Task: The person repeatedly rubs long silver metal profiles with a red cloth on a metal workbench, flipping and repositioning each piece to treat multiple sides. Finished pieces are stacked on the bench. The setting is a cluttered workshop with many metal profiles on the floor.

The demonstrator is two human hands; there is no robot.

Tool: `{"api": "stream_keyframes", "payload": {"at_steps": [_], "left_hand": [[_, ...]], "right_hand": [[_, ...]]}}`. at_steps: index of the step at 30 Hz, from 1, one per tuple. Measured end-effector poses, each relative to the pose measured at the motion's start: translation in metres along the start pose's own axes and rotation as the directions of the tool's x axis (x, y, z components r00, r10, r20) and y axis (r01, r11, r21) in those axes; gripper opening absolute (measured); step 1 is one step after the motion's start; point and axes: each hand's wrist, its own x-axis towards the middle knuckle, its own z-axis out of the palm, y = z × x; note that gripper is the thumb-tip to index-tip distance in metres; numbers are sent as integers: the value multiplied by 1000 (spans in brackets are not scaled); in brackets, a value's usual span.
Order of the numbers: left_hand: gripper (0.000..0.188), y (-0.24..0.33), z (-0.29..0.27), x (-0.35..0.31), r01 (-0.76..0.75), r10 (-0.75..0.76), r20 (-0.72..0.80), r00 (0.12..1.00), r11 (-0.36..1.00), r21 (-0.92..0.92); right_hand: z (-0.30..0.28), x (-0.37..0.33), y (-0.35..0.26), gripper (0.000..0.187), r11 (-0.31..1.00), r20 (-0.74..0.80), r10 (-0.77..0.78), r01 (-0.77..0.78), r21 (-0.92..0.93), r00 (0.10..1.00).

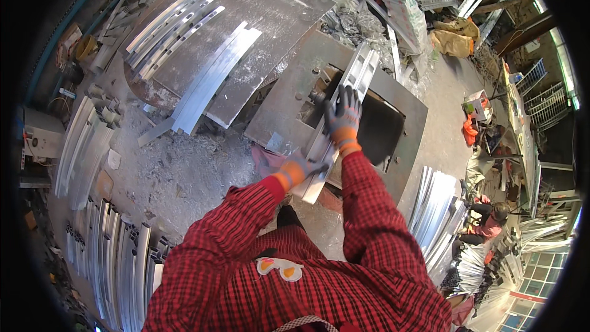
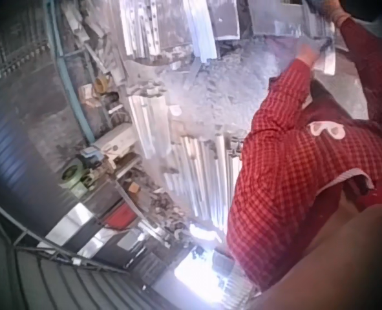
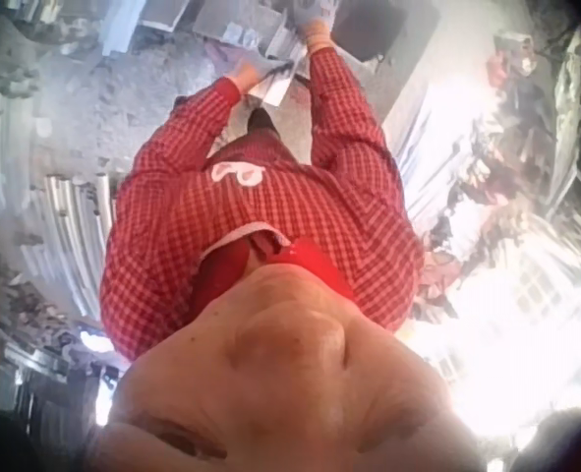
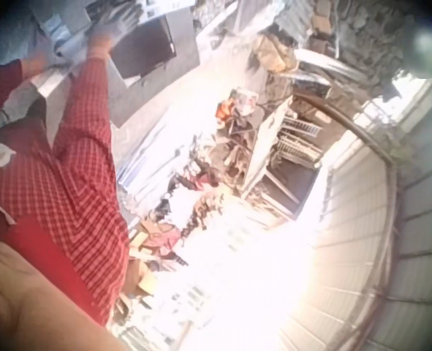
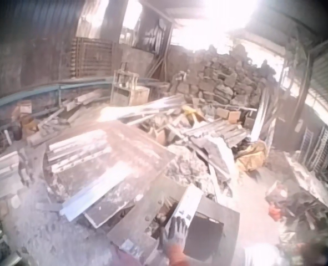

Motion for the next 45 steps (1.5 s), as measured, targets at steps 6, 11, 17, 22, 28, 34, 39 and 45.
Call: {"api": "stream_keyframes", "payload": {"at_steps": [6, 11, 17, 22, 28, 34, 39, 45], "left_hand": [[100, 23, -6, 27, 63, -64, 66, 996, 998, 27], [90, -73, 4, -51, 71, -50, 147, 988, 988, -140], [68, -139, -4, -162, 190, -150, 217, 965, 966, -176], [54, -160, -5, -184, 138, -40, 270, 962, 926, -351], [54, -83, -3, -145, 60, 147, 463, 874, 913, -403], [102, -66, 4, -140, 88, -109, 111, 988, 980, 177], [109, -69, 38, -133, -220, 214, 51, 975, 960, 170], [107, -79, 59, -48, -348, 360, 116, 926, 931, -112]], "right_hand": [[7, 23, 14, 62, 995, -5, 2, -2, -98, 1000], [7, -79, -34, 73, 996, 89, 39, -31, -83, 995], [-9, -195, -97, 73, 994, 163, 53, -36, -108, 985], [-26, -212, -98, 65, 913, 43, 65, -77, 400, 997], [0, -263, 3, 59, 827, 195, 245, -310, 470, 950], [-39, -234, -55, 48, 339, 267, 386, -405, 849, 883], [-44, -214, -56, 67, 172, 314, 489, -443, 880, 814], [-39, -153, -42, 80, 749, 61, 432, -396, 532, 900]]}}
